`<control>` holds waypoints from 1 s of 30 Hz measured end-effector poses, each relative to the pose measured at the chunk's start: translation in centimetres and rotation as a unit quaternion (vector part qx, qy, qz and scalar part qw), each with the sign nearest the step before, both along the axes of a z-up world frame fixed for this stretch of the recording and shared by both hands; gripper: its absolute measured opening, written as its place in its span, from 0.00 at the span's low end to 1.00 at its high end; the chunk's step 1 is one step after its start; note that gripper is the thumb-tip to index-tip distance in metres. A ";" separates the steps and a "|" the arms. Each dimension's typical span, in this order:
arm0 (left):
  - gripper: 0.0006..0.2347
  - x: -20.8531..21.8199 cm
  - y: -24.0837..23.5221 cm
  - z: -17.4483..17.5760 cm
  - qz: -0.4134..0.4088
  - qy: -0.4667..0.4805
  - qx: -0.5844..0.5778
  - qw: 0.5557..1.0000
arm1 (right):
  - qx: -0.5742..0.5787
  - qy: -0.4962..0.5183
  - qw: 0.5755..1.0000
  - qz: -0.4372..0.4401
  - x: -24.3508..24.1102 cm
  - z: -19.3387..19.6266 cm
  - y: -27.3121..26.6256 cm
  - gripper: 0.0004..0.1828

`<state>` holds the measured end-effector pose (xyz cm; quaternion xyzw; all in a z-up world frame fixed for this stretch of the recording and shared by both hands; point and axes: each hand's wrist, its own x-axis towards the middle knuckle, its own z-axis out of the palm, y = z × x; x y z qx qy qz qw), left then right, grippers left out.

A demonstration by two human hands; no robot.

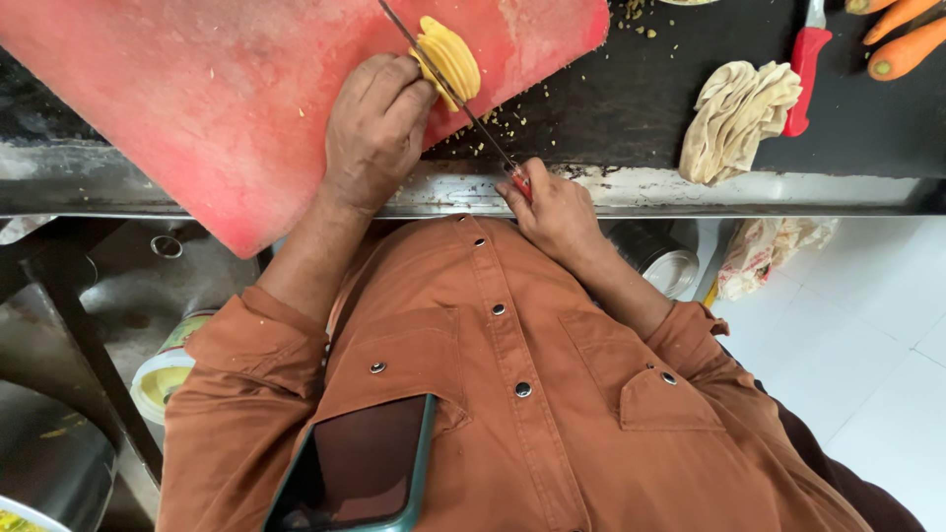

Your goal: The person uses a knife to chop yellow vegetables on a red cutting board. They first mince a pile of already sliced pieces, then slice a whole yellow vegetable into thin strips.

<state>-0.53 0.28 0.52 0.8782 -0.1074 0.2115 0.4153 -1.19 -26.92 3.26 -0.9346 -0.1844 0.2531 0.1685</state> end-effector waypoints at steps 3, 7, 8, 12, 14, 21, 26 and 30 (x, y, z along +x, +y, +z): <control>0.08 0.0 0.0 -0.1 -0.002 0.004 -0.003 1.000 | -0.007 -0.003 1.000 0.003 -0.3 0.0 -0.1 0.19; 0.08 0.1 0.0 -0.2 -0.004 0.007 0.004 1.000 | -0.016 0.001 1.000 0.002 -0.4 0.0 0.1 0.19; 0.08 0.1 -0.1 -0.2 -0.004 0.008 0.006 1.000 | -0.013 0.000 1.000 0.002 -0.4 0.0 0.1 0.19; 0.07 0.2 -0.2 -0.3 0.004 0.021 -0.001 1.000 | 0.043 -0.016 0.999 -0.026 -0.4 0.0 0.2 0.18; 0.08 0.2 -0.2 -0.2 0.005 0.026 -0.011 1.000 | 0.028 0.010 0.999 -0.037 -0.2 0.0 0.3 0.18; 0.09 0.5 -0.1 0.4 -0.012 0.028 0.071 0.997 | 0.013 0.021 0.999 -0.021 1.2 -0.3 0.6 0.19; 0.07 1.0 0.5 0.3 -0.038 -0.010 0.155 0.987 | 0.023 0.027 0.999 -0.029 1.3 -0.3 0.6 0.19; 0.05 0.2 0.9 1.0 -0.011 0.126 0.083 0.988 | 0.036 0.027 0.999 -0.031 1.2 0.2 0.8 0.19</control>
